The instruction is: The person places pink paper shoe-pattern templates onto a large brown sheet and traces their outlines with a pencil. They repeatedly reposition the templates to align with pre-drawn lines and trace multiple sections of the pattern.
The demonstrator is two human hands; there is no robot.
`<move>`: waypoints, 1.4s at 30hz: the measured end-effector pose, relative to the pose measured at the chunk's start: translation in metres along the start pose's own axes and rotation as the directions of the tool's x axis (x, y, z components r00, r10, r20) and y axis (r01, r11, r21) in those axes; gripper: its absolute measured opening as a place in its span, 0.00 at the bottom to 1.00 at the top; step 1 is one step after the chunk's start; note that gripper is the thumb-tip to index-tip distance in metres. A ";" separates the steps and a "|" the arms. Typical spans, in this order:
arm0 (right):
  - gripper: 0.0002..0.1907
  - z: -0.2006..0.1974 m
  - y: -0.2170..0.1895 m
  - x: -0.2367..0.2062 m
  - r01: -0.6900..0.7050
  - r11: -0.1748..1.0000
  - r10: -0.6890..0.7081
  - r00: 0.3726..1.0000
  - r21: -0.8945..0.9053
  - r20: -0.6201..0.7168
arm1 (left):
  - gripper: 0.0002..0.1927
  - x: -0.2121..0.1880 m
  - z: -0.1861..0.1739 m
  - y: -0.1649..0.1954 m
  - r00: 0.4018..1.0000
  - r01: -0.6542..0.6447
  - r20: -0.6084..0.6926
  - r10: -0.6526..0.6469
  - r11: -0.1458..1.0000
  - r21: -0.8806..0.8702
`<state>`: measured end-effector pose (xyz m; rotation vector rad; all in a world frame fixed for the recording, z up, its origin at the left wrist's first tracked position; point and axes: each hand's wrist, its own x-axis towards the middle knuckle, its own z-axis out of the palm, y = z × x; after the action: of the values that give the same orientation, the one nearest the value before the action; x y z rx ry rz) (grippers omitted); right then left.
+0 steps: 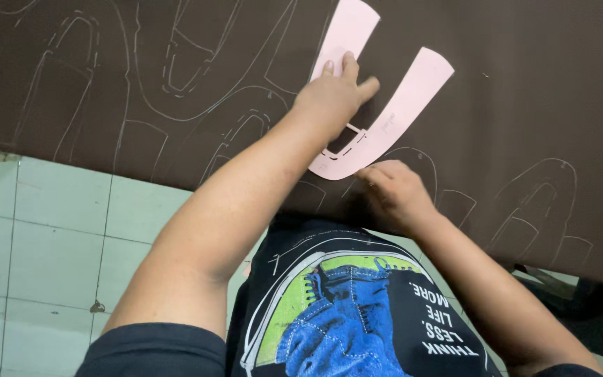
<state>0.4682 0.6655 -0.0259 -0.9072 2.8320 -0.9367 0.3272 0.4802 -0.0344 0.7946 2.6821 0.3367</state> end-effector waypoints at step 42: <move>0.07 0.014 0.000 0.060 -0.179 0.968 0.192 0.979 0.174 -0.063 | 0.59 -0.014 -0.009 -0.034 0.988 0.028 0.155 -0.008 0.992 -0.127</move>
<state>0.4216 0.6258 -0.0286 -0.5880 2.7867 -1.1870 0.3184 0.4433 -0.0336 0.7263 2.4947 0.4214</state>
